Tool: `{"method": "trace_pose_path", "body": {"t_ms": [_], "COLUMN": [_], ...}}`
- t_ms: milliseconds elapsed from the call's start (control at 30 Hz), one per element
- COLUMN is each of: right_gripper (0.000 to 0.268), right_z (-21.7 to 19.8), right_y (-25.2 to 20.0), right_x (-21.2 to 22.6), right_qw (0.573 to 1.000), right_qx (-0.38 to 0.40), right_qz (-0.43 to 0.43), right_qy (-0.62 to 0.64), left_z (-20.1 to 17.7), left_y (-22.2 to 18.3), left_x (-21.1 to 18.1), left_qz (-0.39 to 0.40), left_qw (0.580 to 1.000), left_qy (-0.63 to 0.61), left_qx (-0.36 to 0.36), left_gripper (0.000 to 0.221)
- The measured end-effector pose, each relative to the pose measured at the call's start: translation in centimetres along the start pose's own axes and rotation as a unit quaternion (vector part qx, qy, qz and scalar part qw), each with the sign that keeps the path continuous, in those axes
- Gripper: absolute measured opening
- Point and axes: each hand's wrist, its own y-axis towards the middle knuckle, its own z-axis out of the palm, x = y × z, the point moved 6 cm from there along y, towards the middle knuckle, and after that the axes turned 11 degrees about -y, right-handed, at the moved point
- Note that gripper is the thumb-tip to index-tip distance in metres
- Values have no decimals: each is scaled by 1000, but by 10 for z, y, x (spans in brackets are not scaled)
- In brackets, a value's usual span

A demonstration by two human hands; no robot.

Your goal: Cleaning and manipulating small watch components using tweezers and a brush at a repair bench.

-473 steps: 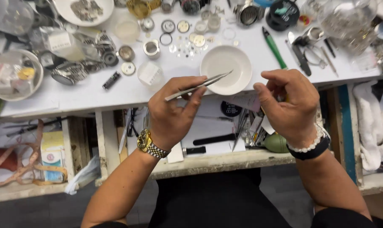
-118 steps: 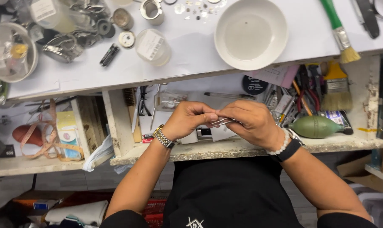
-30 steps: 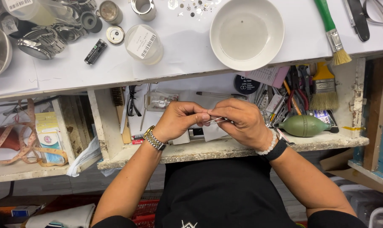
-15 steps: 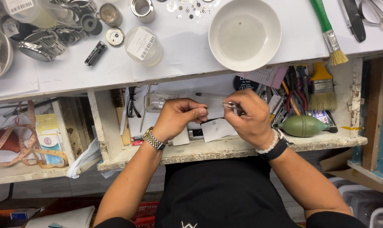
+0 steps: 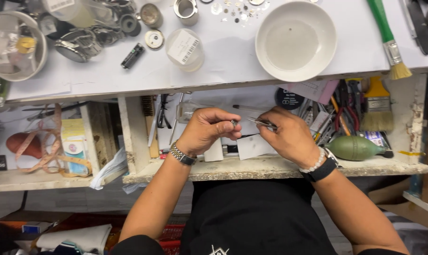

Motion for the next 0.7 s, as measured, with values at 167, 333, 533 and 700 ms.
{"method": "trace_pose_path", "body": {"t_ms": [167, 333, 533, 700], "right_gripper": [16, 19, 22, 23], "right_z": [2, 1, -7, -15], "right_y": [2, 2, 2, 0], "right_x": [-1, -8, -5, 0], "right_qw": [1000, 999, 999, 999], "right_qx": [18, 16, -6, -30], "right_qz": [23, 38, 39, -22], "right_qy": [-1, -4, 0, -38], "left_z": [-2, -3, 11, 95], "left_y": [-1, 0, -3, -14], "left_x": [0, 2, -11, -78], "left_qz": [-2, -4, 15, 128], "left_qw": [1000, 999, 1000, 961], "left_qy": [-16, -25, -8, 245], "left_qx": [25, 30, 25, 8], "left_gripper": [26, 28, 29, 25]}}
